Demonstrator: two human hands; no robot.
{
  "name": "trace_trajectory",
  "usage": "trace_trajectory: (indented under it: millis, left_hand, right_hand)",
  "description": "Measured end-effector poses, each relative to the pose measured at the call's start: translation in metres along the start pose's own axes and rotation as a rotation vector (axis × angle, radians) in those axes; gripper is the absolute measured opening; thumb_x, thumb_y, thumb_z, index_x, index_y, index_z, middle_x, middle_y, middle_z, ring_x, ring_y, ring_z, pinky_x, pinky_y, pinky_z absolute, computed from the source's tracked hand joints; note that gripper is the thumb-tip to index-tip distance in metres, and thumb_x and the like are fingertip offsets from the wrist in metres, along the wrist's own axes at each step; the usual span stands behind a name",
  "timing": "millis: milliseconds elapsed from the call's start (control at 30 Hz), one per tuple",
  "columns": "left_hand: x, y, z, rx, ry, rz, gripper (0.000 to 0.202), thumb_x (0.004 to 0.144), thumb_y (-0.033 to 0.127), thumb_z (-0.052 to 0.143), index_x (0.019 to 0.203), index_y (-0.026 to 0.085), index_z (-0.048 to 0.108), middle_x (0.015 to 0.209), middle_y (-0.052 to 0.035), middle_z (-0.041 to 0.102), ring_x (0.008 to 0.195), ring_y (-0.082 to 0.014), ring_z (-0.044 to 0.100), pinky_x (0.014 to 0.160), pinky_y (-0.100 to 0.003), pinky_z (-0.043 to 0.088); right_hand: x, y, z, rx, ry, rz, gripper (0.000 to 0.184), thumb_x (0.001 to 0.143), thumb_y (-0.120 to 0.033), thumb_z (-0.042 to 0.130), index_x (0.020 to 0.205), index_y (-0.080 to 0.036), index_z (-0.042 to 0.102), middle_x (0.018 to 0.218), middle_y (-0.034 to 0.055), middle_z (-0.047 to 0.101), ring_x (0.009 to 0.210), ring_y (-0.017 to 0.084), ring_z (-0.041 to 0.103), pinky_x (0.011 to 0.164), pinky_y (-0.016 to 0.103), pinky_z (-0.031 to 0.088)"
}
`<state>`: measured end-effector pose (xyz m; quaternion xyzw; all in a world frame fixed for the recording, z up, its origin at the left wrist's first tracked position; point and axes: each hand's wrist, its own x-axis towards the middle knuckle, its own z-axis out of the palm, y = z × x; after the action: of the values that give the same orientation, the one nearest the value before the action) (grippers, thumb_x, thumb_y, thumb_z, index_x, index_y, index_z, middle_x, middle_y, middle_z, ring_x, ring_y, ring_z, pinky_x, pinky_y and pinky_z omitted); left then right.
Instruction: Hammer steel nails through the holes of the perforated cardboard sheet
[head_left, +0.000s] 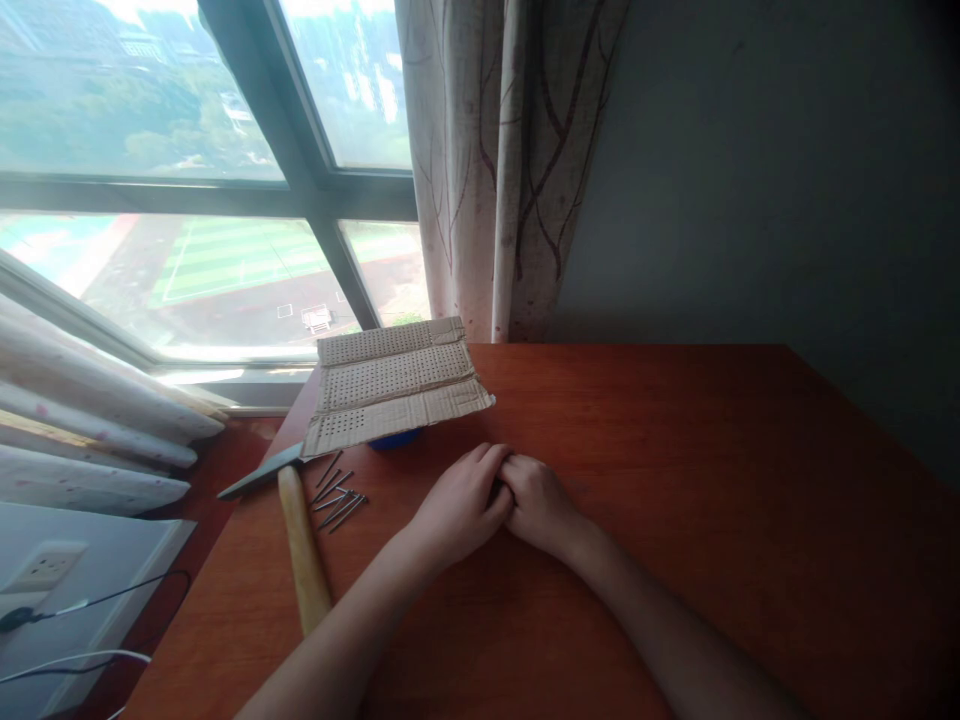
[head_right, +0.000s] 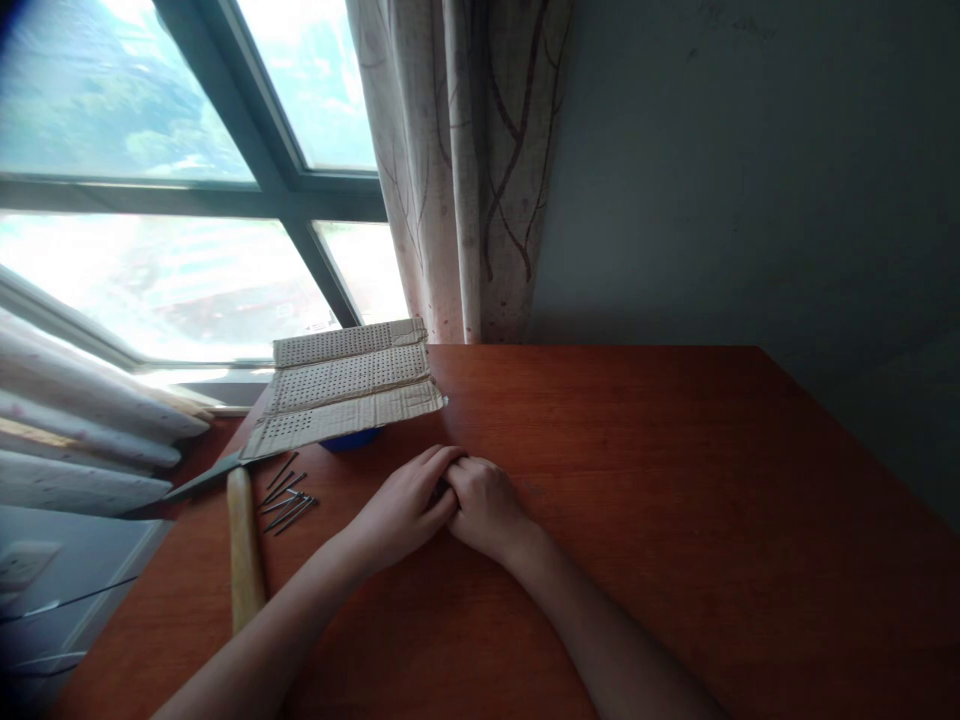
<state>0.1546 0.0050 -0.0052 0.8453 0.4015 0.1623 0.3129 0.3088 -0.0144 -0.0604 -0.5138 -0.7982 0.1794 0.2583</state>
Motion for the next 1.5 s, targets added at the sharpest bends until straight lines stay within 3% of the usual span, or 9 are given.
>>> trace_trajectory:
  millis: [867,1500]
  left_hand:
    - [-0.0004,-0.0004,-0.0001,0.004,-0.006,0.002,0.04,0.085,0.017,0.05,0.124,0.014,0.055,0.117,-0.0137,0.065,0.109,-0.0264,0.062,0.098,-0.041,0.05]
    - [-0.0005,-0.0024,0.0009,0.036,-0.011,0.026,0.048,0.076,0.014,0.053,0.124,0.018,0.054,0.116,-0.0116,0.063,0.109,-0.0267,0.061,0.098,-0.042,0.05]
  right_hand:
    - [-0.0005,-0.0003,0.0009,-0.012,0.012,0.002,0.014,0.079,-0.012,0.055,0.088,-0.017,0.064,0.089,0.0108,0.072,0.082,0.023,0.066,0.074,0.031,0.049]
    - [-0.0006,-0.0004,-0.0003,-0.058,-0.017,-0.105,0.019,0.074,-0.016,0.061,0.09,-0.016,0.071,0.089,0.0116,0.072,0.084,0.025,0.067,0.076,0.034,0.051]
